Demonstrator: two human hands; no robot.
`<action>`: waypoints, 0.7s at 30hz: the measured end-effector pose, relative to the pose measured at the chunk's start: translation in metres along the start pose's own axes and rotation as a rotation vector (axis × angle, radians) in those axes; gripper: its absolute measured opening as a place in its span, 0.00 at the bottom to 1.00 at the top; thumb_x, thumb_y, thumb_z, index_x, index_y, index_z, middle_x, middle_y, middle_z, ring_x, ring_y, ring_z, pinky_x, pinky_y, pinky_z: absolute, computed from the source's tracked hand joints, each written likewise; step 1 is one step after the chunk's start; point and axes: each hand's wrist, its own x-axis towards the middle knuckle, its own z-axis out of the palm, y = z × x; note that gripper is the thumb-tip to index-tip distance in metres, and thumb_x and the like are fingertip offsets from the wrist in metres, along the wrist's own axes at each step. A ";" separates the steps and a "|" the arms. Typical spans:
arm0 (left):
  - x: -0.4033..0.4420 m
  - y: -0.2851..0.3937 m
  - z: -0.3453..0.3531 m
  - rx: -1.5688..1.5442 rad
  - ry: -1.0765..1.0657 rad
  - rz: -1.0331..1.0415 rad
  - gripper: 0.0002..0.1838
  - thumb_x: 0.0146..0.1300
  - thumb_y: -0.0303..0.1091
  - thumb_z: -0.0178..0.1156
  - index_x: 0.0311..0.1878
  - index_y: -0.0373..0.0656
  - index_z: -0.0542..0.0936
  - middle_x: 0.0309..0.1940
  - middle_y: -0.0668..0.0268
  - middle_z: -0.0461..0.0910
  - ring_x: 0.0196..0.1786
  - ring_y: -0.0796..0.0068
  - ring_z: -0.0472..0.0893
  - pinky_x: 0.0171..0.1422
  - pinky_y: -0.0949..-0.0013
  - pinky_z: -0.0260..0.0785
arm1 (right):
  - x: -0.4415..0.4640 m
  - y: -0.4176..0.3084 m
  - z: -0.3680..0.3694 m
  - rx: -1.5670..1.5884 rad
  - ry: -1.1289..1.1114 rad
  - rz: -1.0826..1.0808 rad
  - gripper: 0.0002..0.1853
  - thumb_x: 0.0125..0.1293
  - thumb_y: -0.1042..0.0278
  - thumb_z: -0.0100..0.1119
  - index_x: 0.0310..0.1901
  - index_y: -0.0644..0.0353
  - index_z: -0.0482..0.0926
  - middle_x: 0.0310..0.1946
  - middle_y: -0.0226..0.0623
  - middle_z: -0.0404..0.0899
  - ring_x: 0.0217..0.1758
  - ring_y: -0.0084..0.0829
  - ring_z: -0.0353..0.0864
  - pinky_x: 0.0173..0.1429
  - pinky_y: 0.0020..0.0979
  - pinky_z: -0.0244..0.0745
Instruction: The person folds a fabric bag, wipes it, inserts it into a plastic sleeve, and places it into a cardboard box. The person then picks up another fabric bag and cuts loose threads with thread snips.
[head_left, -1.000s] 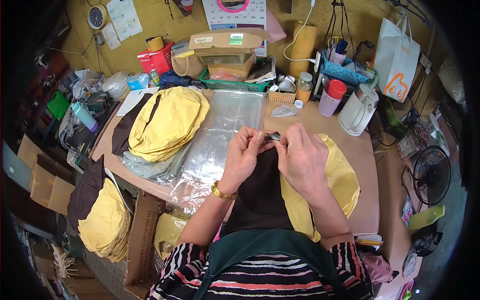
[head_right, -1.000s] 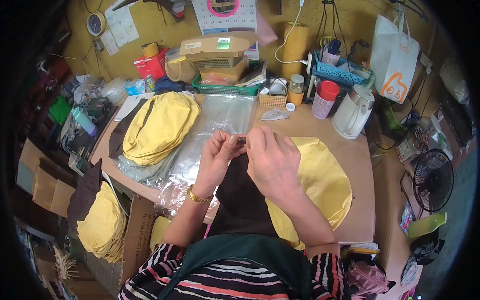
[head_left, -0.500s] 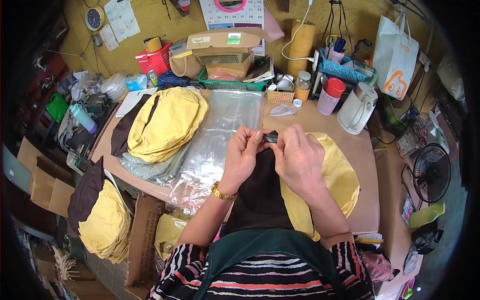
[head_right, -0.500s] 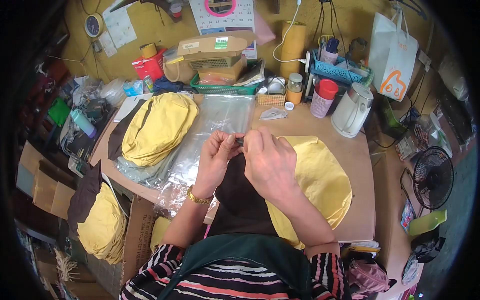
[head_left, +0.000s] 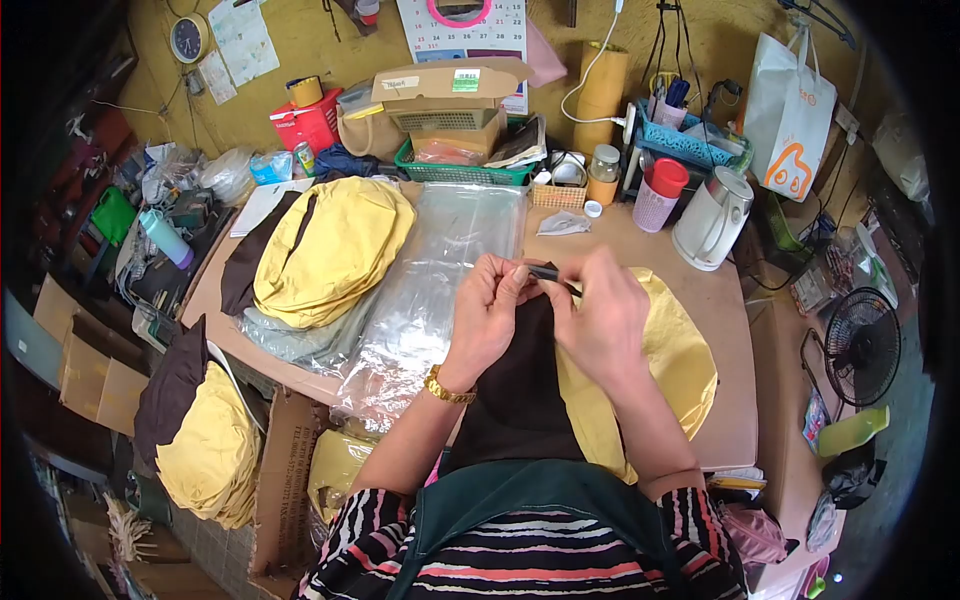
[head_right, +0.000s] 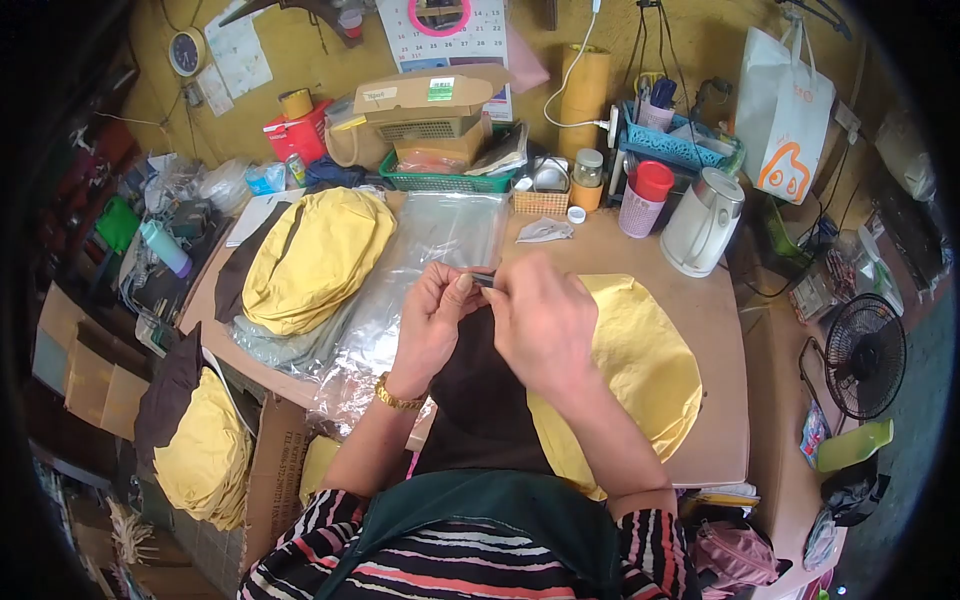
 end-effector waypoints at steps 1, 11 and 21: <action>0.000 0.001 0.000 0.001 -0.002 0.001 0.10 0.74 0.33 0.51 0.40 0.34 0.70 0.45 0.55 0.81 0.43 0.78 0.80 0.52 0.72 0.76 | 0.002 0.006 0.005 0.197 -0.055 0.227 0.09 0.55 0.71 0.65 0.32 0.60 0.73 0.27 0.33 0.73 0.25 0.31 0.75 0.29 0.32 0.63; 0.002 -0.014 -0.063 0.439 0.290 0.249 0.17 0.72 0.41 0.53 0.52 0.34 0.72 0.48 0.56 0.81 0.53 0.66 0.79 0.57 0.63 0.69 | -0.024 0.070 0.059 0.933 -0.156 0.759 0.09 0.68 0.69 0.59 0.30 0.63 0.76 0.19 0.24 0.72 0.24 0.14 0.69 0.30 0.21 0.63; -0.024 -0.096 -0.046 0.865 0.106 0.026 0.17 0.72 0.42 0.51 0.33 0.37 0.73 0.20 0.45 0.73 0.28 0.37 0.74 0.31 0.47 0.64 | -0.072 0.039 0.095 0.594 -0.067 0.494 0.19 0.64 0.82 0.54 0.56 0.58 0.74 0.58 0.40 0.76 0.53 0.33 0.81 0.55 0.29 0.74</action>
